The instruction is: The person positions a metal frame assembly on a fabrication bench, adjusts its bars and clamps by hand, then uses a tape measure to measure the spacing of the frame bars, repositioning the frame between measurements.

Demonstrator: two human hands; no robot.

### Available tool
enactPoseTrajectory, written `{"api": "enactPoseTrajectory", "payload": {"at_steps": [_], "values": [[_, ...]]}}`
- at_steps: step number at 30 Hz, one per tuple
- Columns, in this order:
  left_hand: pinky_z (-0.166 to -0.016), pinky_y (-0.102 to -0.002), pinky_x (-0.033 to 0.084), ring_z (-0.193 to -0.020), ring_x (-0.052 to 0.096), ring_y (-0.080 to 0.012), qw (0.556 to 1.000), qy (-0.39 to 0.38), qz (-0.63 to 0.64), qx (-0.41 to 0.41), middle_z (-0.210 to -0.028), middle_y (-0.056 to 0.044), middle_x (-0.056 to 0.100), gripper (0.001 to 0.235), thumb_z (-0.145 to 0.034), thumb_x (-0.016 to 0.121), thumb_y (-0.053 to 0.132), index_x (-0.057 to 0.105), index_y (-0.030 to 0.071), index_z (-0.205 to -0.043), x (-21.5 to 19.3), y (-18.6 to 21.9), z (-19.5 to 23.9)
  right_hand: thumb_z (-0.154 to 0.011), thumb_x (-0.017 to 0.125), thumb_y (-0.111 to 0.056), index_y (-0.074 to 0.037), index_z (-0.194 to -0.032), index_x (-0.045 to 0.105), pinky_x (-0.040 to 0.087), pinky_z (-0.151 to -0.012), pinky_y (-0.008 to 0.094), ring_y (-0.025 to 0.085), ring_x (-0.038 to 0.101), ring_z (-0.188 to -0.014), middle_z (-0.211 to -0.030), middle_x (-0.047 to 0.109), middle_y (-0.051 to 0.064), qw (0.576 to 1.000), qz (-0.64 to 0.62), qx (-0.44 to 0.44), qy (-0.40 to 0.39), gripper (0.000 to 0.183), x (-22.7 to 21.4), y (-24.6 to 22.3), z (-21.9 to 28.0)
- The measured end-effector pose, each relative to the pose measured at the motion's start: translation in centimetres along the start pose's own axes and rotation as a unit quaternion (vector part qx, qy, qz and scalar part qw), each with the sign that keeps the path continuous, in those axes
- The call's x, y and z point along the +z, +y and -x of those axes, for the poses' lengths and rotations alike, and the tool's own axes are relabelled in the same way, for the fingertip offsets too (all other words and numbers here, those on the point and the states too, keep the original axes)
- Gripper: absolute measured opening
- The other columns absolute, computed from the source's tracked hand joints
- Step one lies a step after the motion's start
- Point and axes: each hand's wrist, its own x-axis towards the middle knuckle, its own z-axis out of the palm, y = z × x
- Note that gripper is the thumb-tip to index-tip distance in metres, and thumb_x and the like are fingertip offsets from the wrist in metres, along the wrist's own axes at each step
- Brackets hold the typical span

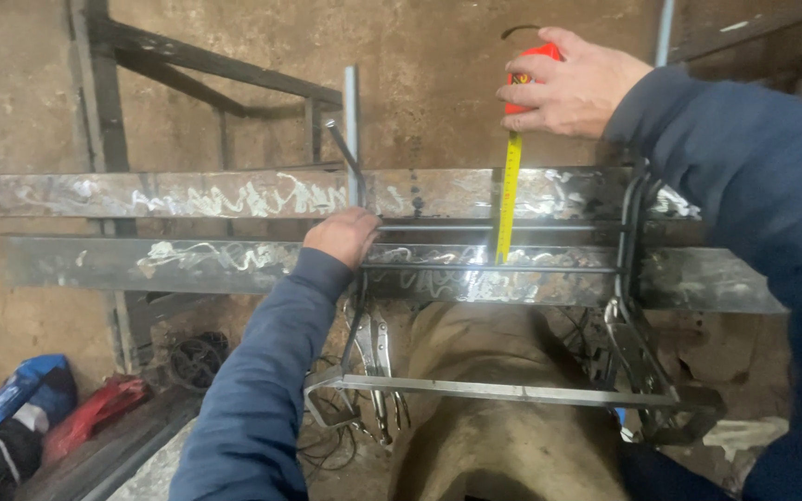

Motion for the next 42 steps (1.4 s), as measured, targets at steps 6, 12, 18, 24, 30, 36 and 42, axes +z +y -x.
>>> {"api": "enactPoseTrajectory", "payload": {"at_steps": [6,12,18,24,30,36,42], "values": [[-0.08,-0.044,0.056,-0.096,0.068,-0.0325,1.0,0.012,0.005,0.006,-0.102,-0.009,0.07,0.013,-0.09,0.069,0.022,0.071,0.014,-0.101,-0.4,0.4,0.1,-0.087,0.061,-0.033,-0.036,-0.133,0.061,0.043,-0.113,0.05,0.018,0.049,-0.135,-0.137,0.056,-0.007,0.999,0.043,-0.004,-0.03,0.046,-0.7,1.1,5.0],[-0.081,-0.044,0.056,-0.096,0.068,-0.0328,1.0,0.002,-0.007,-0.008,-0.102,-0.009,0.07,0.012,-0.093,0.068,0.021,0.07,0.013,-0.101,-0.7,0.8,0.2,-0.079,0.066,-0.036,-0.042,-0.129,0.065,0.04,-0.112,0.051,0.018,0.051,-0.13,-0.133,0.061,-0.008,0.988,0.055,-0.021,-0.141,0.05,0.1,0.4,5.9],[-0.08,-0.045,0.056,-0.096,0.067,-0.0337,1.0,0.003,0.002,-0.009,-0.101,-0.009,0.069,0.013,-0.092,0.07,0.022,0.071,0.013,-0.101,-1.3,1.2,0.1,-0.094,0.063,-0.034,-0.032,-0.108,0.074,0.042,-0.113,0.05,0.018,0.055,-0.128,-0.113,0.065,-0.011,0.985,0.012,-0.014,-0.172,0.018,-0.7,-0.5,5.7],[-0.079,-0.045,0.056,-0.095,0.067,-0.034,1.0,-0.004,-0.007,-0.006,-0.1,-0.011,0.068,0.014,-0.092,0.07,0.022,0.071,0.012,-0.102,-1.1,1.0,0.1,-0.085,0.068,-0.04,-0.036,-0.098,0.074,0.04,-0.11,0.052,0.018,0.051,-0.128,-0.116,0.062,-0.011,0.965,0.059,-0.023,-0.256,0.015,-1.2,-0.4,5.1],[-0.08,-0.044,0.056,-0.097,0.068,-0.0336,1.0,-0.007,-0.004,-0.011,-0.102,-0.01,0.069,0.014,-0.091,0.07,0.022,0.071,0.013,-0.102,-1.3,1.2,0.0,-0.09,0.068,-0.036,-0.033,-0.092,0.075,0.043,-0.11,0.052,0.016,0.057,-0.119,-0.105,0.065,-0.013,0.968,0.055,-0.01,-0.246,0.008,0.2,-0.8,5.6],[-0.081,-0.044,0.057,-0.097,0.068,-0.0329,1.0,-0.009,-0.005,-0.014,-0.103,-0.009,0.07,0.014,-0.092,0.07,0.022,0.071,0.013,-0.102,-1.5,1.4,0.0,-0.09,0.067,-0.038,-0.033,-0.097,0.075,0.045,-0.108,0.053,0.017,0.056,-0.12,-0.11,0.065,-0.012,0.957,0.029,-0.02,-0.289,0.011,0.0,-1.1,5.2],[-0.082,-0.044,0.057,-0.097,0.068,-0.0325,1.0,-0.011,-0.007,-0.028,-0.105,-0.008,0.07,0.013,-0.094,0.069,0.023,0.071,0.013,-0.102,-1.5,1.5,0.1,-0.09,0.07,-0.038,-0.033,-0.103,0.075,0.045,-0.109,0.051,0.018,0.056,-0.123,-0.119,0.064,-0.011,0.942,0.046,-0.03,-0.33,0.016,0.0,-1.3,5.1]]}}
